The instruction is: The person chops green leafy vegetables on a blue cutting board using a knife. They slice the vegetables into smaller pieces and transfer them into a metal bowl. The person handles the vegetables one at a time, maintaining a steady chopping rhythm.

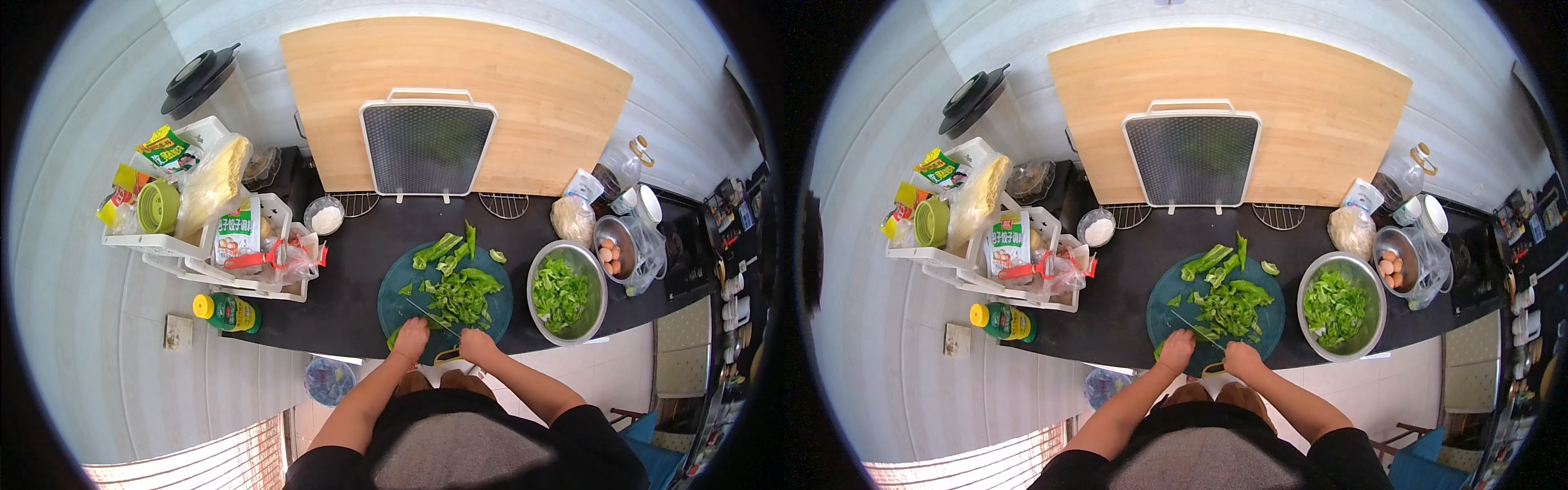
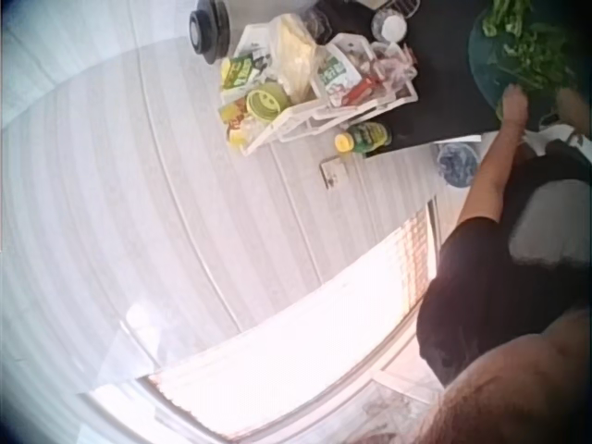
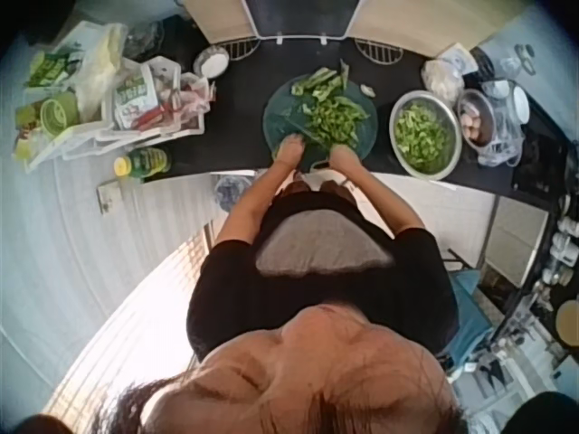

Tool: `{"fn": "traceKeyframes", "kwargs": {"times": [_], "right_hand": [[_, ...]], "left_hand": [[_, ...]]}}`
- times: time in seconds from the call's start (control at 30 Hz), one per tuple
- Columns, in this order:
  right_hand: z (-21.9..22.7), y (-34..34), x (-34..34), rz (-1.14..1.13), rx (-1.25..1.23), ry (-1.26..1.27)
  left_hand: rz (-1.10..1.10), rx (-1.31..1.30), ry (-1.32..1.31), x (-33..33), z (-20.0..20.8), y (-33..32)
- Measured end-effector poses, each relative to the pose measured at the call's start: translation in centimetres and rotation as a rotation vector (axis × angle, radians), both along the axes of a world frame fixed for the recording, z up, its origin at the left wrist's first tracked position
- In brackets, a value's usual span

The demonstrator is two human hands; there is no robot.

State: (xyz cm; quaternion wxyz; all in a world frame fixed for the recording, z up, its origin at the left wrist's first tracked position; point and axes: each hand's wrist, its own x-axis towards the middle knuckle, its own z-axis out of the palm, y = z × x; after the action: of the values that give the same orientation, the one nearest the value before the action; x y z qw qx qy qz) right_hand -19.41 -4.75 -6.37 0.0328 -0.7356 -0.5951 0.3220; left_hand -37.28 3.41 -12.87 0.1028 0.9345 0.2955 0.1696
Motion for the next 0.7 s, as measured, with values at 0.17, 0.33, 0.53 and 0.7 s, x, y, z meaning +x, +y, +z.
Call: {"fn": "traceKeyframes", "kwargs": {"times": [0.17, 0.33, 0.53, 0.7], "right_hand": [[-1.1, 2.1, -1.7, 0.02, -0.015, -0.074], [-1.7, 4.5, -3.1, 0.007, 0.084, -0.048], [-1.2, 2.4, -1.0, -0.184, 0.193, 0.087], [1.4, 1.6, -0.6, -0.154, 0.156, 0.061]], "left_hand": [[-0.033, -0.008, 0.003, 0.0, 0.2, -0.2], [-0.042, 0.007, -0.002, -0.1, -0.7, -0.1], [0.027, -0.108, -0.082, -0.7, 3.2, -0.2], [0.081, -0.086, -0.193, -3.2, 6.3, 0.2]]}}
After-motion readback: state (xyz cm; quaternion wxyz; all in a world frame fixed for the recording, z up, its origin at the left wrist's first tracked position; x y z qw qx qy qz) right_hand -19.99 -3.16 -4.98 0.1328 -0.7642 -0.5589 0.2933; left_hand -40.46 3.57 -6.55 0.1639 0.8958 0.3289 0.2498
